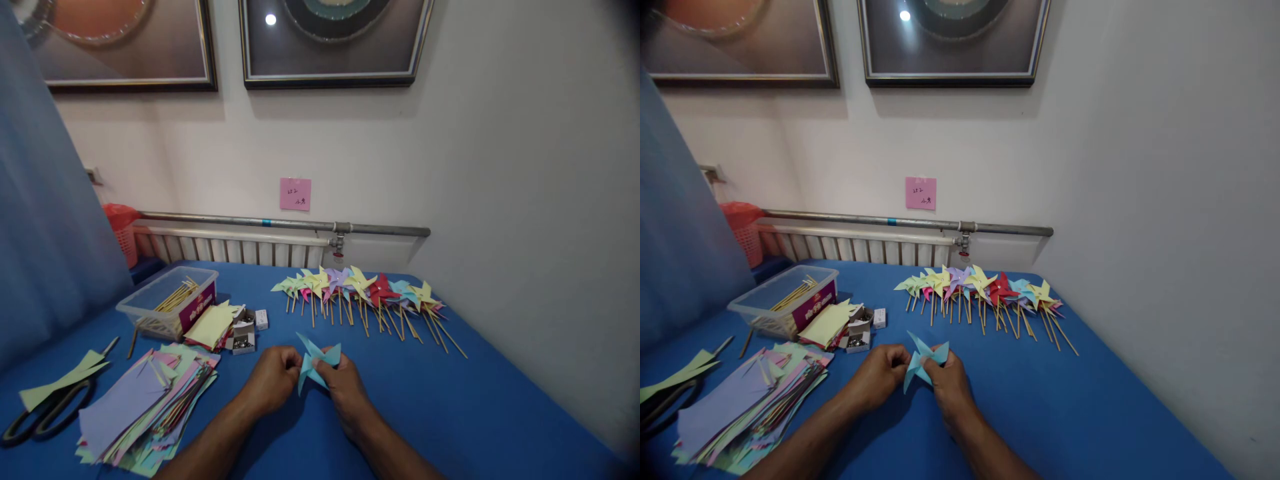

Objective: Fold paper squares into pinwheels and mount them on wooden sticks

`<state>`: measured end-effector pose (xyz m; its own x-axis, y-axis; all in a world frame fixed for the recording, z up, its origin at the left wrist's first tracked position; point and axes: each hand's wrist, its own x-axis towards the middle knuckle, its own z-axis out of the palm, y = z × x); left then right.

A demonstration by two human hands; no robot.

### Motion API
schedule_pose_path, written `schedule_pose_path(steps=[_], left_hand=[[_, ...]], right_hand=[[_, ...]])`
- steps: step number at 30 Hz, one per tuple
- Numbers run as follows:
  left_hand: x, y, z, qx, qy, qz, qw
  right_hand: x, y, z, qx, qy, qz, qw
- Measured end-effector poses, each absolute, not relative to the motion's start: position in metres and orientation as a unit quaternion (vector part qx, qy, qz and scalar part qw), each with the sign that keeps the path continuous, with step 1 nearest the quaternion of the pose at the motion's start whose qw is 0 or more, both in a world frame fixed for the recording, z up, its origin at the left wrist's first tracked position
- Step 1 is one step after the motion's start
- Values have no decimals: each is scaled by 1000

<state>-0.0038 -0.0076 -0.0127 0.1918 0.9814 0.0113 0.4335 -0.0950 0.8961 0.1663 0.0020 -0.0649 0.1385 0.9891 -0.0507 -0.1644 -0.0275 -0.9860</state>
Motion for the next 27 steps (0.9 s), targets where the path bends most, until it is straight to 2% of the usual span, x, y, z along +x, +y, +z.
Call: schedule_pose_path(steps=[27], left_hand=[[-2, -8, -12, 652, 536, 342, 414]], right_hand=[[167, 4, -68, -501, -412, 513, 563]])
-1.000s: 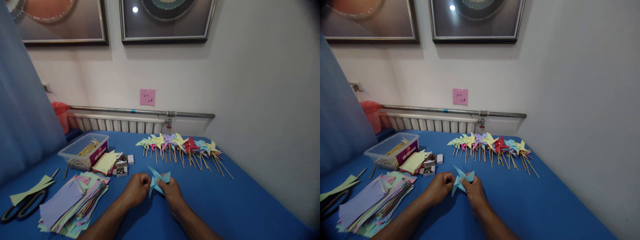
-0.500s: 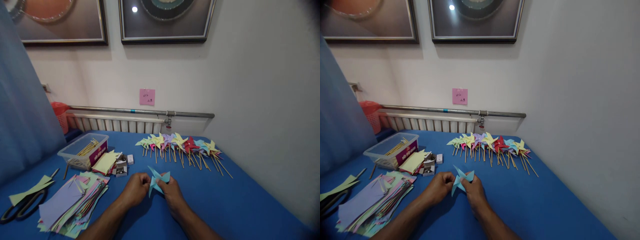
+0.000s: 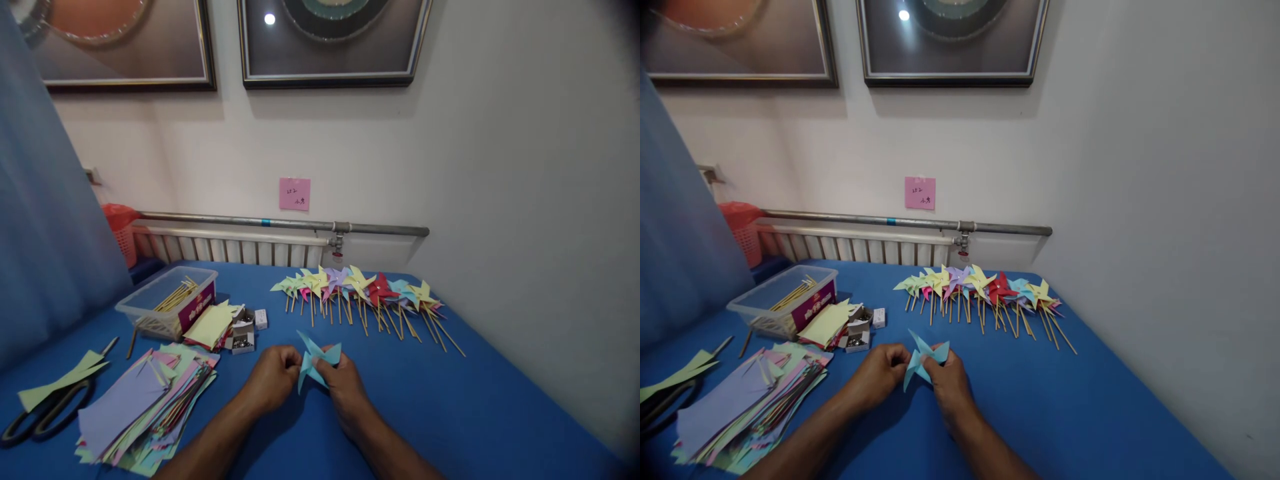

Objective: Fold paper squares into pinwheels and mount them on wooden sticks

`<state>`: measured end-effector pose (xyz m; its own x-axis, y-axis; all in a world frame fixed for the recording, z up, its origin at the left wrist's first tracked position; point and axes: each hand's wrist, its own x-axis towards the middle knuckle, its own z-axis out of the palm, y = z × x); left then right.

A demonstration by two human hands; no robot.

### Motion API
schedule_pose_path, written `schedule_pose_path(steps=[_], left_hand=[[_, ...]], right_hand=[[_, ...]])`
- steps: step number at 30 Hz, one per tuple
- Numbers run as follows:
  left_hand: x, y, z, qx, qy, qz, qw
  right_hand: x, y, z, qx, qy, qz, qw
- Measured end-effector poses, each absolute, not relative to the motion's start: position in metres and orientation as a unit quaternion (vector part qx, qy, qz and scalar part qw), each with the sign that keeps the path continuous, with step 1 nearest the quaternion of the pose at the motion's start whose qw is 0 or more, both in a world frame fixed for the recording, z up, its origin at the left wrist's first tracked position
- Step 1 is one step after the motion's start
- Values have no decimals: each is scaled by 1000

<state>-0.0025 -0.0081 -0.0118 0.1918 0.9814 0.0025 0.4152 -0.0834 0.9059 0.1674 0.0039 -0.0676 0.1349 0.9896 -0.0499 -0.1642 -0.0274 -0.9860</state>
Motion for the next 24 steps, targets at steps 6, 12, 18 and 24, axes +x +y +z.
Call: schedule_pose_path(steps=[6, 12, 18, 24], left_hand=[[-3, -8, -8, 645, 535, 341, 425], [-6, -10, 2, 637, 536, 338, 440], [-7, -9, 1, 636, 538, 322, 449], [-8, -10, 0, 636, 537, 309, 460]], right_hand=[[167, 4, -66, -503, -405, 510, 568], [167, 2, -64, -493, -398, 514, 579], [166, 5, -67, -495, -391, 518, 578], [168, 4, -69, -476, -395, 527, 582]])
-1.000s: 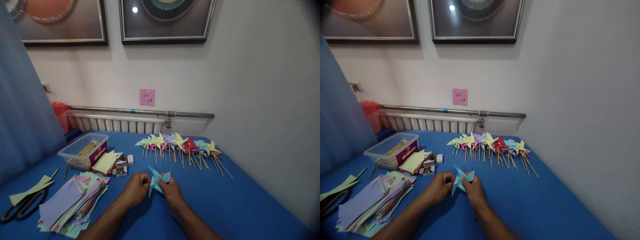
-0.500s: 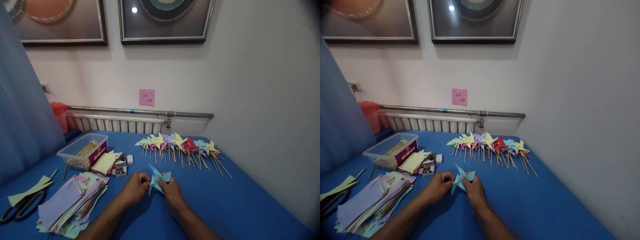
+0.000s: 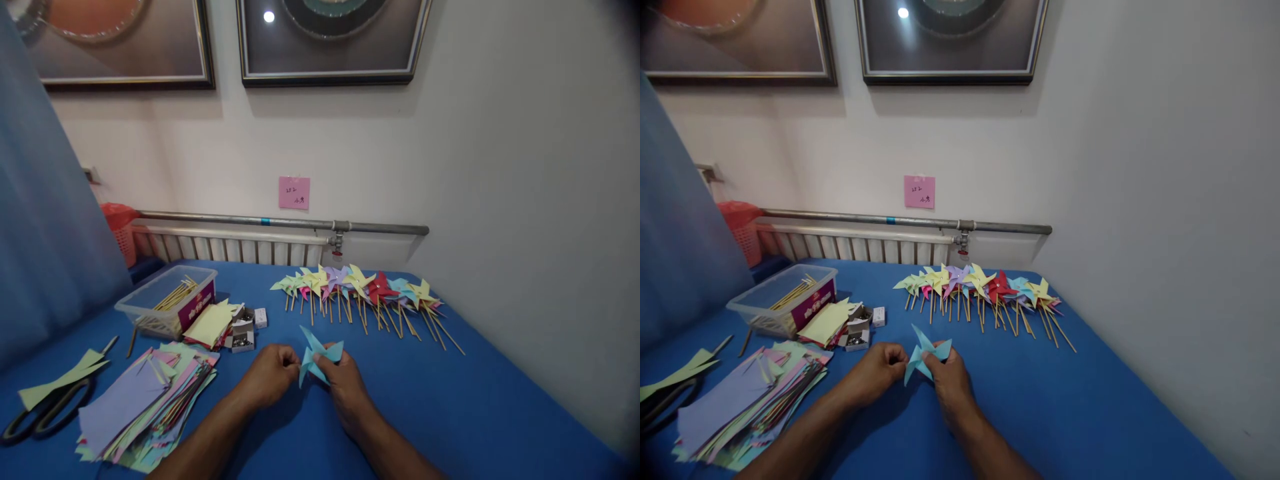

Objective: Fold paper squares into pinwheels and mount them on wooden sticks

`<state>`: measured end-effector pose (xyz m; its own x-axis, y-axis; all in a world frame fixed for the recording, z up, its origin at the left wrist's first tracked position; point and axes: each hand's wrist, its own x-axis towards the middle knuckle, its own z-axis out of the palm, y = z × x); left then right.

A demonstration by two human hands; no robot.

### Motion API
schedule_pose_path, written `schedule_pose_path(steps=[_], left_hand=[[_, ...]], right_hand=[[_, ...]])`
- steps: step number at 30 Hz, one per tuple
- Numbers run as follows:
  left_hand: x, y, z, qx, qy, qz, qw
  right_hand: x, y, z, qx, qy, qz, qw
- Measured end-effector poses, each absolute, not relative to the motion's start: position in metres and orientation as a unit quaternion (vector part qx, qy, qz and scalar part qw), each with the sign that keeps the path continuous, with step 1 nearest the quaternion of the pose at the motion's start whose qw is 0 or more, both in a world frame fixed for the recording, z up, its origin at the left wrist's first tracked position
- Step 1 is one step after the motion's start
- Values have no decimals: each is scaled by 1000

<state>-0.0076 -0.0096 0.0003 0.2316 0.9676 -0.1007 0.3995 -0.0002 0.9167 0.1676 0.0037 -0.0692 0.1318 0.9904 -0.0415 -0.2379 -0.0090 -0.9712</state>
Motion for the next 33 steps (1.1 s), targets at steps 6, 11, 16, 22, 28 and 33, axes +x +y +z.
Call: schedule_pose_path(steps=[6, 11, 16, 22, 28, 33], left_hand=[[-5, -12, -1, 642, 530, 315, 456], [-4, -11, -4, 636, 528, 328, 457], [-3, -10, -7, 631, 517, 330, 474], [-2, -9, -5, 625, 518, 325, 485], [-2, -12, 0, 613, 516, 313, 511], [-8, -11, 4, 611, 518, 304, 516]], right_hand=[[169, 5, -70, -475, -398, 530, 579], [167, 4, -68, -448, -404, 548, 580], [167, 1, -63, -442, -399, 557, 579], [167, -1, -55, -448, -382, 564, 578], [166, -5, -47, -434, -371, 584, 577], [165, -6, -47, -449, -369, 570, 581]])
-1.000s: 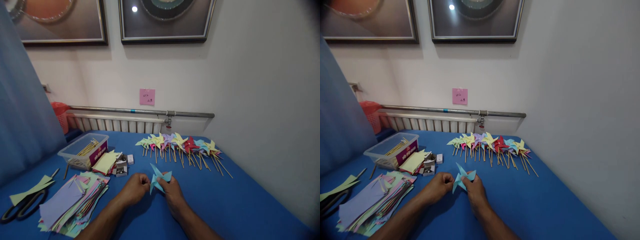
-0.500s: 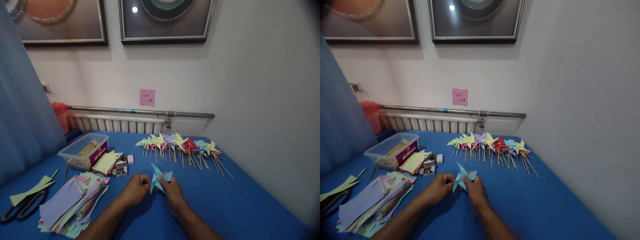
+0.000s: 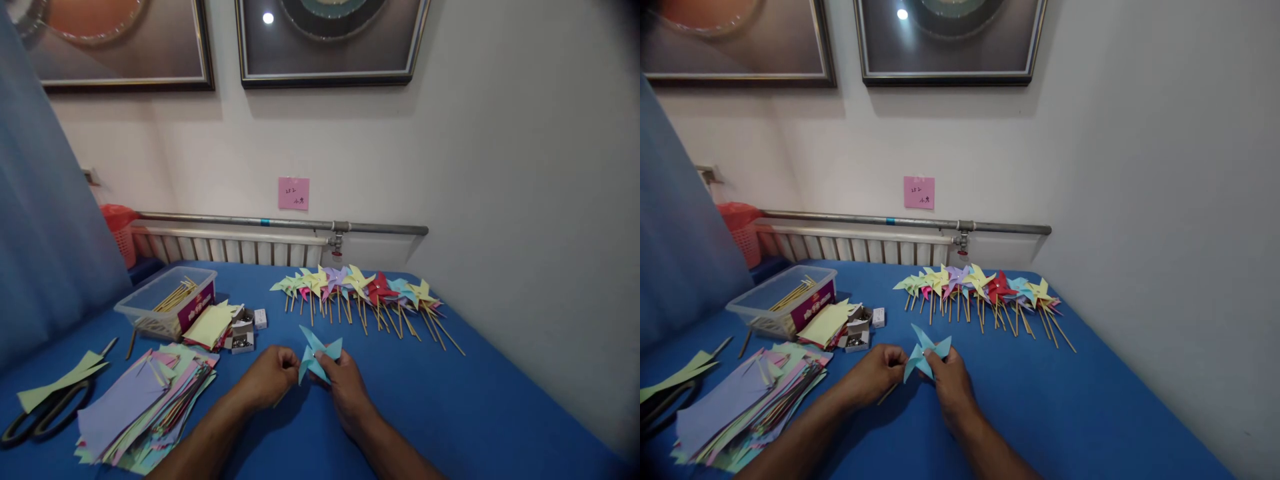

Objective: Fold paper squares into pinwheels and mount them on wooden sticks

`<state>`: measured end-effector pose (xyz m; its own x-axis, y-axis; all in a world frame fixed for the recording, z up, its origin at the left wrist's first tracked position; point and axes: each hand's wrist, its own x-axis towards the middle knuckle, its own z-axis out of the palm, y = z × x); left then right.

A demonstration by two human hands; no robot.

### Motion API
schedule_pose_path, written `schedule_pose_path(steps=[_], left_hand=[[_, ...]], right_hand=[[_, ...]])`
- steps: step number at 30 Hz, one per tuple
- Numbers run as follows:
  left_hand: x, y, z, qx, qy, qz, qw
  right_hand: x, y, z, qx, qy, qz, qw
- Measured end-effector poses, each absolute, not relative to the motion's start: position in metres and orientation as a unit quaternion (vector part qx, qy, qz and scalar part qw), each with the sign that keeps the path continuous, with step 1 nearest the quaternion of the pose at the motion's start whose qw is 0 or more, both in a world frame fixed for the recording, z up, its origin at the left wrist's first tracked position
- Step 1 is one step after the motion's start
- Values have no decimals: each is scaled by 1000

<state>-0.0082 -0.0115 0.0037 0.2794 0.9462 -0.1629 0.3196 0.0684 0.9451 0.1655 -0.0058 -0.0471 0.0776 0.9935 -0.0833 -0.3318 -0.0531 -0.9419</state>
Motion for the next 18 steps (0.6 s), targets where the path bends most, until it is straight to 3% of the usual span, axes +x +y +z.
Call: schedule_pose_path(steps=[18], left_hand=[[-15, 3, -2, 523, 542, 387, 533]], right_hand=[[167, -10, -38, -417, -369, 599, 576]])
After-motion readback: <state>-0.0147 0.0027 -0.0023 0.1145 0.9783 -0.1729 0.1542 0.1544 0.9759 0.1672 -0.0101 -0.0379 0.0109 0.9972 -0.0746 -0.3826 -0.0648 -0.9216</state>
